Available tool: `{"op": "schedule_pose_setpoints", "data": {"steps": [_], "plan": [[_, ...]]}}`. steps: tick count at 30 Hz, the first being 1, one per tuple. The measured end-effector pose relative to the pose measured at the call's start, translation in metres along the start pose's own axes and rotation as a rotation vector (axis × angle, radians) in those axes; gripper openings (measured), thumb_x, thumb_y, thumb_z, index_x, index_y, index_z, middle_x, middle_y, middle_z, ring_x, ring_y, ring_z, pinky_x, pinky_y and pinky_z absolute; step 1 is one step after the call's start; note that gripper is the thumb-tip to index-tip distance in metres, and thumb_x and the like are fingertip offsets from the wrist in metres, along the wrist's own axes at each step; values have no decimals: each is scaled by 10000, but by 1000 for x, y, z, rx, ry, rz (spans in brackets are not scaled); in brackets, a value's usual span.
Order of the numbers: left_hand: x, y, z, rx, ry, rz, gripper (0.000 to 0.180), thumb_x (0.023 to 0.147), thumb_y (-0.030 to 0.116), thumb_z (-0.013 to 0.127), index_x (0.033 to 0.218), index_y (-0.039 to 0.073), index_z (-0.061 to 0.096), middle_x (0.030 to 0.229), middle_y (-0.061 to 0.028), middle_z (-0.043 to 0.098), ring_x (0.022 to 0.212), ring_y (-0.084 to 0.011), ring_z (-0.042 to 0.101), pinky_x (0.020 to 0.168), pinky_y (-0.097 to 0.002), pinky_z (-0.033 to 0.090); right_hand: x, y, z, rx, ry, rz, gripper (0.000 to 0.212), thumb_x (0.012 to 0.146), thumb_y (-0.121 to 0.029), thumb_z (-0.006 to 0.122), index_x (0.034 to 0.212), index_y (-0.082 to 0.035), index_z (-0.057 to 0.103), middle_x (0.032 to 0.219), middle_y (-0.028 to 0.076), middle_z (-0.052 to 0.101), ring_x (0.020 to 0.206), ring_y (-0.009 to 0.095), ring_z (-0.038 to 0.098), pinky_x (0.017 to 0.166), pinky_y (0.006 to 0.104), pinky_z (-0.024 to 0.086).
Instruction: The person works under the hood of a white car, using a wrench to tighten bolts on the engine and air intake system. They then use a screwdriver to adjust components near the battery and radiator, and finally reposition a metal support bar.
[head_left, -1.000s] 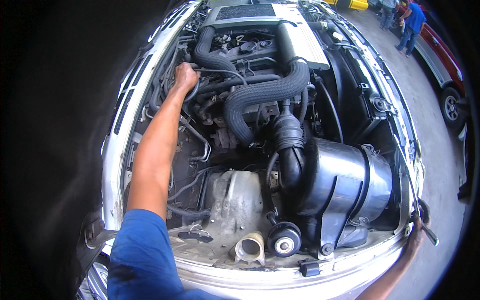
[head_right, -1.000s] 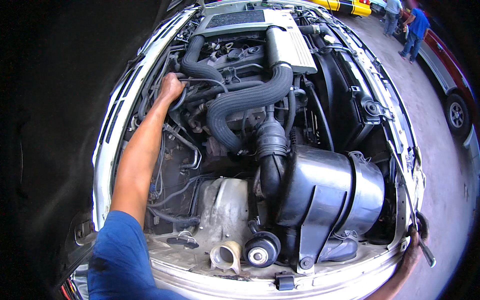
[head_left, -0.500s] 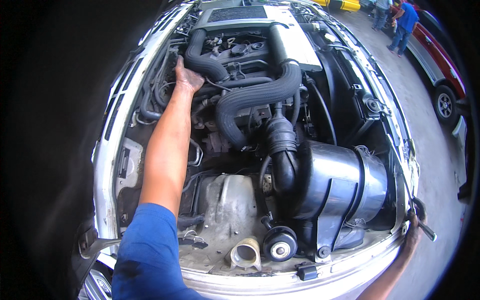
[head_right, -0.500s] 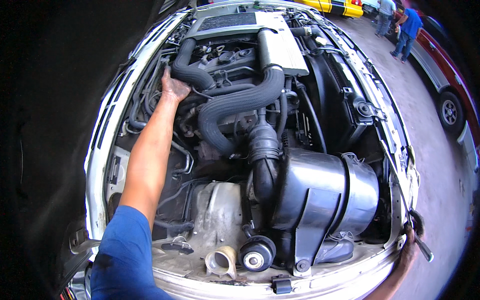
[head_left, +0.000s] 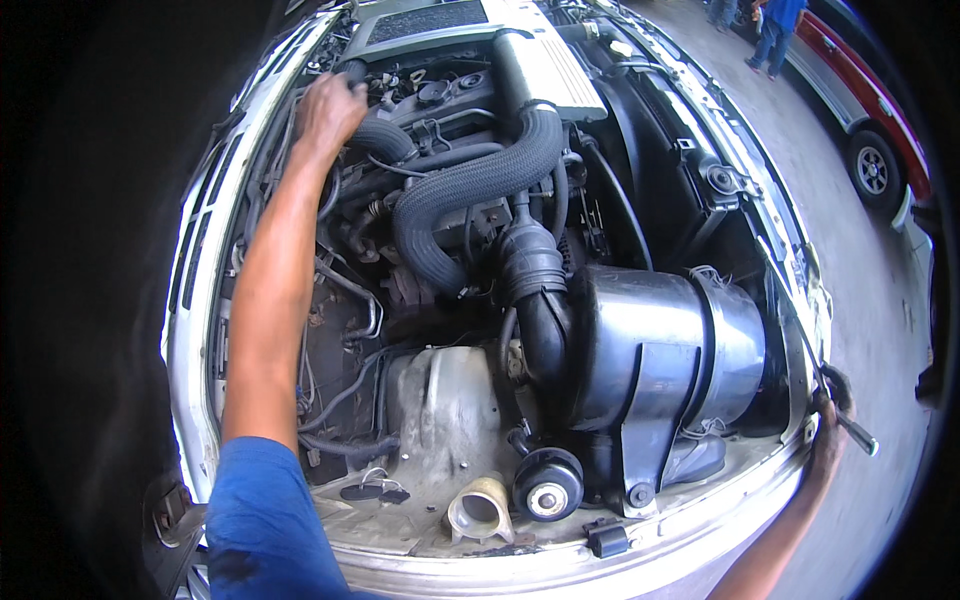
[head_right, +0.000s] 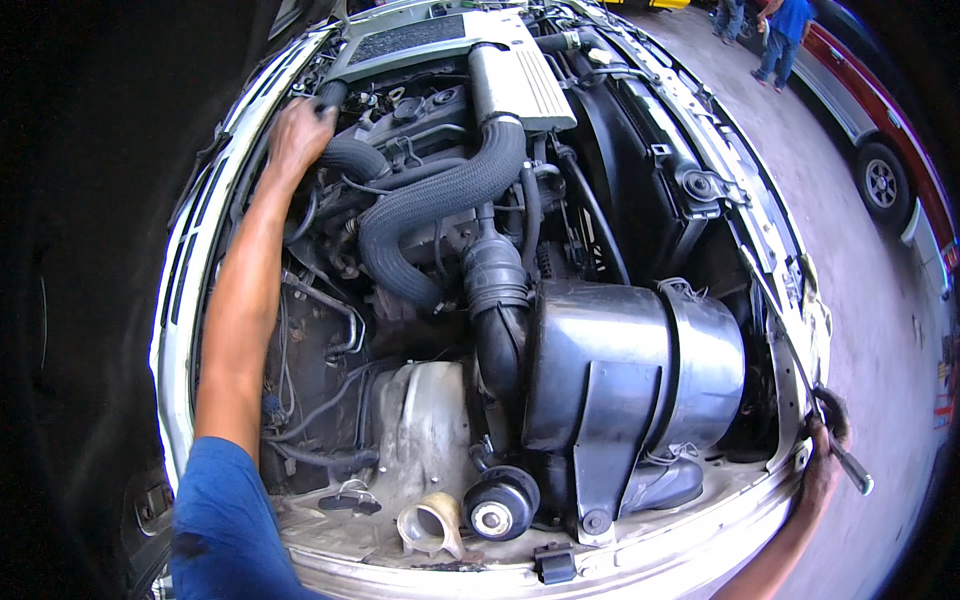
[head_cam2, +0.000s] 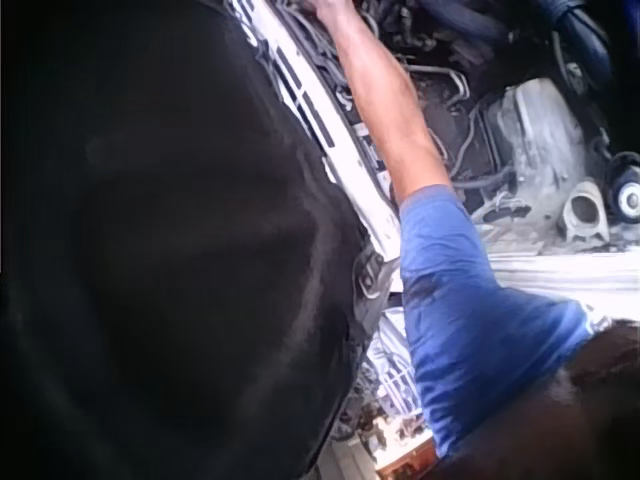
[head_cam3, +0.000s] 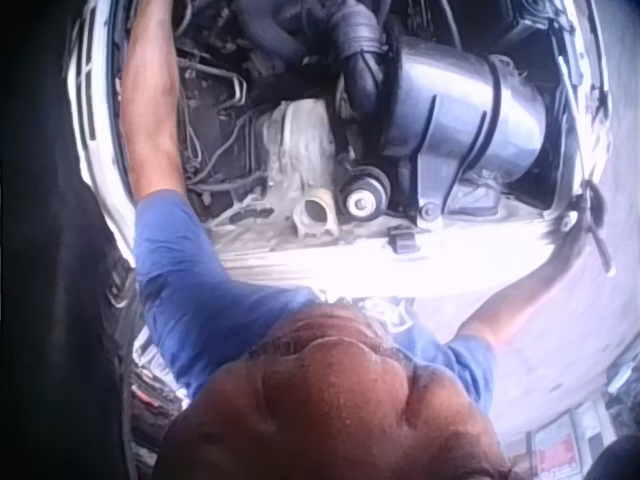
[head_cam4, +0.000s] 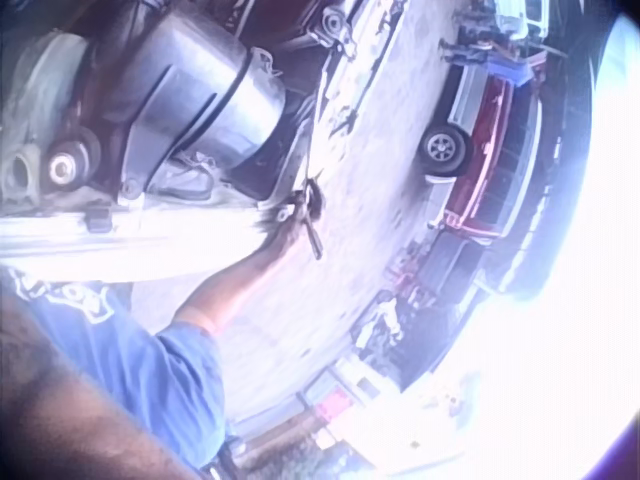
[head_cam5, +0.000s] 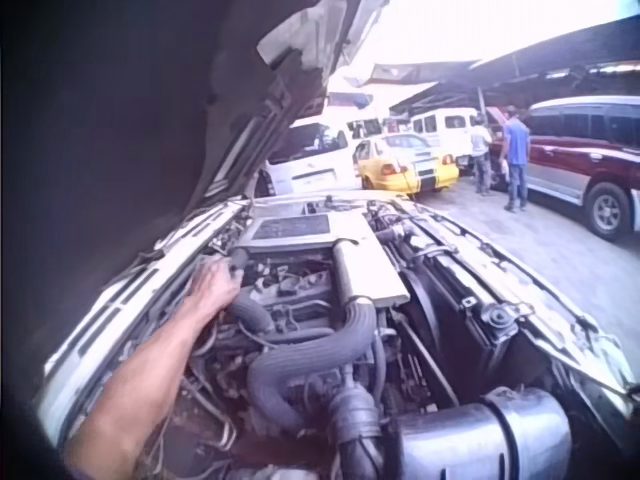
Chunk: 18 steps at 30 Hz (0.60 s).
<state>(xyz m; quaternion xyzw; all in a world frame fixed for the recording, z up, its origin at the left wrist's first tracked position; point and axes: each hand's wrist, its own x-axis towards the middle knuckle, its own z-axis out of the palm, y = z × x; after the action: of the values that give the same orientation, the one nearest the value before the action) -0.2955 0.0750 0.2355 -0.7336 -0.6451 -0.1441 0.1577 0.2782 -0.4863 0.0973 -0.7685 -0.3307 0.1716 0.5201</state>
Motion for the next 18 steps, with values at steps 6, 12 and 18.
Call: {"op": "schedule_pose_setpoints", "data": {"steps": [6, 12, 18], "plan": [[33, 49, 41, 472, -474, -194, 635, 1022, 466, 410, 1540, 101, 445, 1672, -142, 259, 1562, -399, 128, 1232, -566, 132, -2, -2, -2, 10, -32, 12, 476, 872, -191, 685, 1318, -30, 643, 1227, 71, 654, 1073, 175, 583, 908, 305, 465], [40, 17, 72, -33, -33, -439, 944, 823, 369, 733, 1576, 72, 247, 1564, -319, 350, 1429, -499, 375, 1173, -569, 315, -18, -4, 0, -83, 22, 21, 433, 966, -186, 641, 1366, -26, 601, 1283, 110, 646, 1207, 232, 571, 1031, 353, 432], [7, -45, 86, -1471, -357, -801, 781, 843, 595, 742, 1317, 3, 556, 1246, -158, 653, 1111, -303, 645, 1031, -498, 481, -9, -7, -1, -22, -15, -7, 468, 903, -264, 667, 1299, -19, 632, 1199, 89, 648, 1010, 189, 582, 853, 323, 480]]}}
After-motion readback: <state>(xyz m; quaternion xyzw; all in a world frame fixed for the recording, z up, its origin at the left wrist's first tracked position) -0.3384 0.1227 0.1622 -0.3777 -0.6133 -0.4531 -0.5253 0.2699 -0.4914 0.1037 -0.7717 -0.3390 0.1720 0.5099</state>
